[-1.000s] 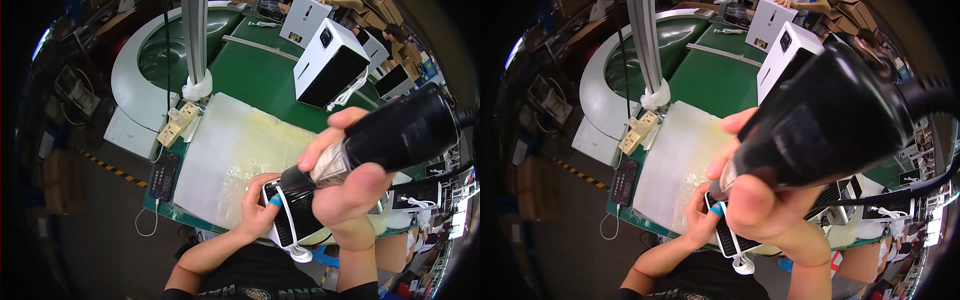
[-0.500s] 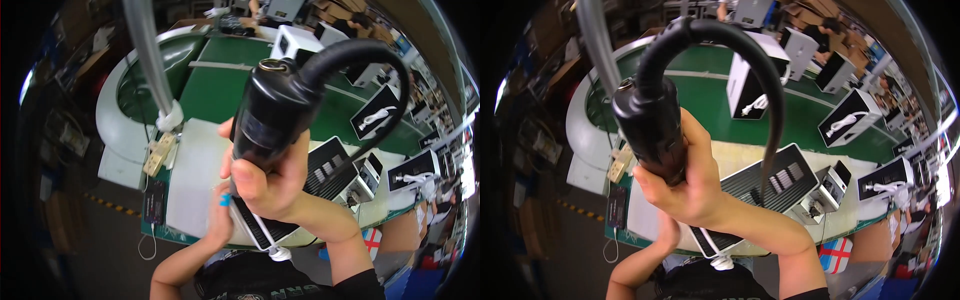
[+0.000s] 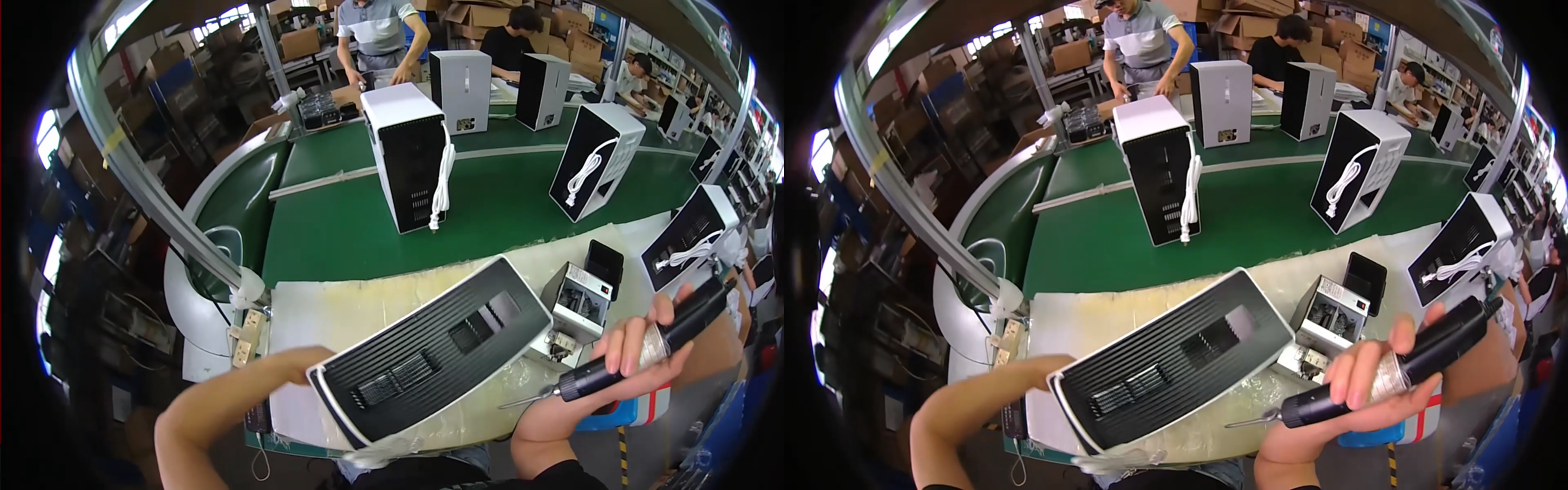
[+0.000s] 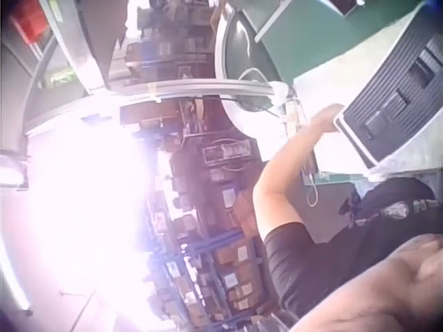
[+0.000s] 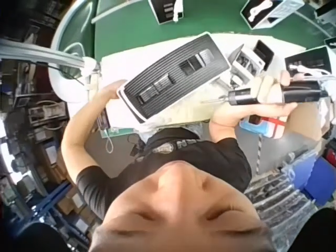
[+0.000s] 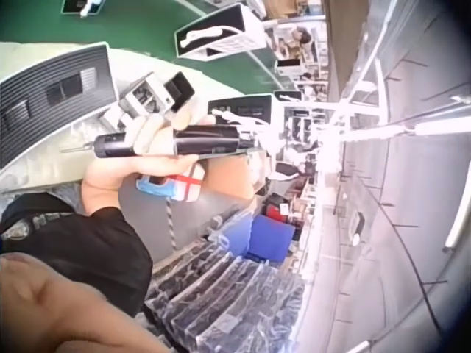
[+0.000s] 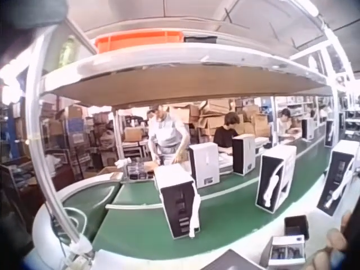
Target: Assembling components of an electronic device housing and securing them with an electric screwdriver.
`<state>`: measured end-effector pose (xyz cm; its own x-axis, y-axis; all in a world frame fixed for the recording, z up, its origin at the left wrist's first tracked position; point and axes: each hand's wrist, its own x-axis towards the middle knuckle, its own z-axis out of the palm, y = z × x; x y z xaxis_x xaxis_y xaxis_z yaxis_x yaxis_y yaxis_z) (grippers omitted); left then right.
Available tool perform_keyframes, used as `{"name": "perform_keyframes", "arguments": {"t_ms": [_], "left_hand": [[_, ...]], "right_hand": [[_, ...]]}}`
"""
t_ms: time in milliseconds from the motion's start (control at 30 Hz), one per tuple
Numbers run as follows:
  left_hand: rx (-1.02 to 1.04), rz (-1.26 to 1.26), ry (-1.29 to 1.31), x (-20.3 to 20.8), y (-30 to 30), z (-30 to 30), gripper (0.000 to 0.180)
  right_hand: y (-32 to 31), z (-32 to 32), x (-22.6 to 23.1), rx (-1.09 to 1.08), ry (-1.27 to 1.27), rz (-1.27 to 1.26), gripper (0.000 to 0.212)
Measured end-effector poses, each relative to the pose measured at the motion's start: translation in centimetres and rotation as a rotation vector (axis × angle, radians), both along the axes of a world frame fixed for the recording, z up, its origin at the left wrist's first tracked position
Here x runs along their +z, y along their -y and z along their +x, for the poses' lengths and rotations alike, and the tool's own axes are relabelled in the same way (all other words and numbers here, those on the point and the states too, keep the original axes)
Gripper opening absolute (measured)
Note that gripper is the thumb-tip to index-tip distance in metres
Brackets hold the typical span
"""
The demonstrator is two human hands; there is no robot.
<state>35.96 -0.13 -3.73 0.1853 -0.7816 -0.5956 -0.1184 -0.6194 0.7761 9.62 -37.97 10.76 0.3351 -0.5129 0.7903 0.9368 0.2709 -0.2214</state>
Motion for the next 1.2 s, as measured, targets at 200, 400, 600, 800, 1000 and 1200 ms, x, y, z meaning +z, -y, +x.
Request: {"name": "perform_keyframes", "arguments": {"t_ms": [200, 400, 600, 800, 1000, 1200], "left_hand": [[0.131, 0.395, 1.033, 15.6, 7.0, 6.8, 0.062], [0.011, 0.331, 1.699, 23.8, 11.0, 11.2, 0.085], [-0.007, 0.058, 2.135, 17.0, 9.4, 21.4, 0.08], [0.155, -0.074, 1.9, 16.4, 16.4, 24.5, 0.064], [0.128, 0.58, 1.814, 23.5, 20.3, 36.8, 0.03], [0.157, 0.31, 1.434, 19.4, 48.9, 31.5, 0.044]], "right_hand": [[4.1, -0.5, -2.8, 0.054, 0.057, 0.104, 0.062], [4.1, 1.8, -5.1, 0.091, -0.006, 0.243, 0.059], [3.9, 4.3, -6.2, 0.065, -0.137, 0.279, 0.058], [5.5, 5.1, -6.9, -0.172, -0.26, 0.415, 0.056], [5.0, 7.3, -6.7, -0.241, -0.305, 0.505, 0.055], [5.0, 8.6, -7.8, -0.301, -0.526, 0.592, 0.059]]}}
